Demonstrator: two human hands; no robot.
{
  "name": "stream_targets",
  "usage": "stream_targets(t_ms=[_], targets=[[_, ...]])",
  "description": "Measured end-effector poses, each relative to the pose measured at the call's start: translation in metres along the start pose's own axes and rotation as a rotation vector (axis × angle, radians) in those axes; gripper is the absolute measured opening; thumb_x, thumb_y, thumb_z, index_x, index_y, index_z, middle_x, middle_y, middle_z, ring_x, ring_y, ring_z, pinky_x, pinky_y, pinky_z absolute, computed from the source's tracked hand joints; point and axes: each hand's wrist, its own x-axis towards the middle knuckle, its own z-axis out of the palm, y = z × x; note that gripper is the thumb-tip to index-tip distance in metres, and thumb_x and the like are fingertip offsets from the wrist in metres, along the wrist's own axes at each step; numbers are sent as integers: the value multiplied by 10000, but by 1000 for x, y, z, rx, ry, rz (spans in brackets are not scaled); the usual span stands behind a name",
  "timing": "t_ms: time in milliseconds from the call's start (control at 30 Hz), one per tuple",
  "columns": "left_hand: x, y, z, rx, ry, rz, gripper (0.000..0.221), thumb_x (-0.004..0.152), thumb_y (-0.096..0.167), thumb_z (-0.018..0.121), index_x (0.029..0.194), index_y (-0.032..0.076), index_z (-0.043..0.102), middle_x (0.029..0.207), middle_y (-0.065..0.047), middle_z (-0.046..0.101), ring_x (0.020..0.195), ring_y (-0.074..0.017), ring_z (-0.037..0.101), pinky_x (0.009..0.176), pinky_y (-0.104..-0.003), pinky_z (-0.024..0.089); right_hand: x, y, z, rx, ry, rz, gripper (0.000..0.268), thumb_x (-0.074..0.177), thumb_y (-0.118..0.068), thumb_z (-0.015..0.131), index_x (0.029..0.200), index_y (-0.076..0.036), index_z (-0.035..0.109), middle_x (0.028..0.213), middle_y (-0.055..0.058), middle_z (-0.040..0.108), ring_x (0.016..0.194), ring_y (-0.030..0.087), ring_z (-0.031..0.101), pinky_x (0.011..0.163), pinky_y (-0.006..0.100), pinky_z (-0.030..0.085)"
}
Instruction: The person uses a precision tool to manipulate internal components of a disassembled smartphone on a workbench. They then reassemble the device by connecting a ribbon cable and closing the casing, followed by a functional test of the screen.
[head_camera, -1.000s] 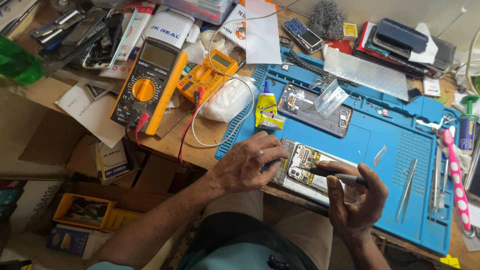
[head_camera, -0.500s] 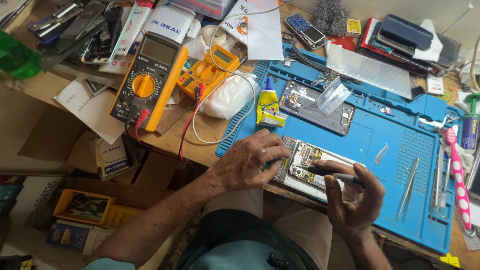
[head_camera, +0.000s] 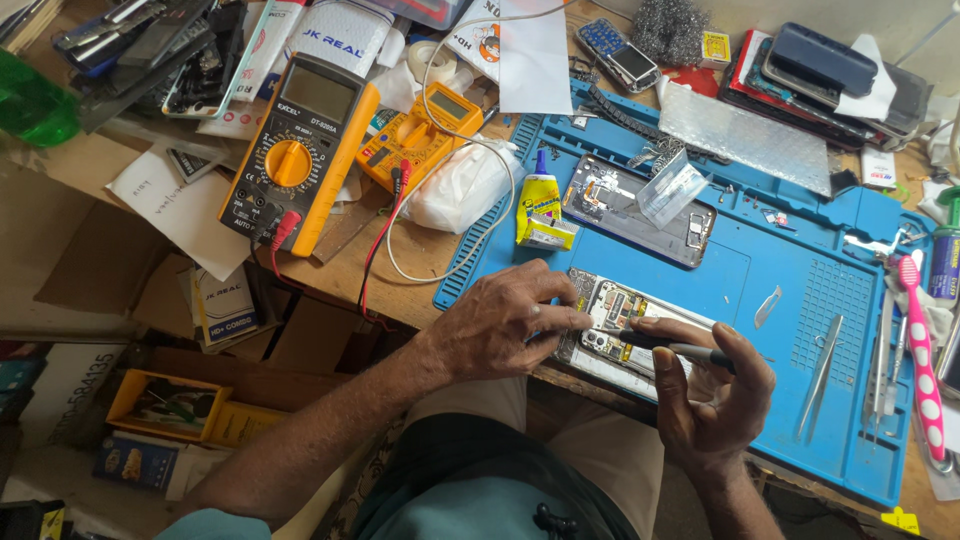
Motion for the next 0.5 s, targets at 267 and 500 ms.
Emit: stream_targets(t_ms=[267, 500], targets=[[-1, 0, 0, -30, 33, -78, 320, 907, 99, 732, 1226, 110, 718, 1151, -63, 650, 1084, -223, 634, 965, -332, 568, -3, 2, -2, 3, 47, 45, 581, 1045, -3, 590, 1509, -93, 252, 1152, 265, 697, 1038, 318, 748, 930, 410, 641], [5, 3, 0, 16, 45, 13, 803, 816, 311, 826, 1496, 55, 484, 1411, -118, 635, 1070, -283, 607, 979, -422, 512, -1, 0, 0, 28, 27, 26, 589, 1047, -1, 594, 1517, -105, 254, 1152, 261, 702, 1045, 320, 747, 934, 408, 635]])
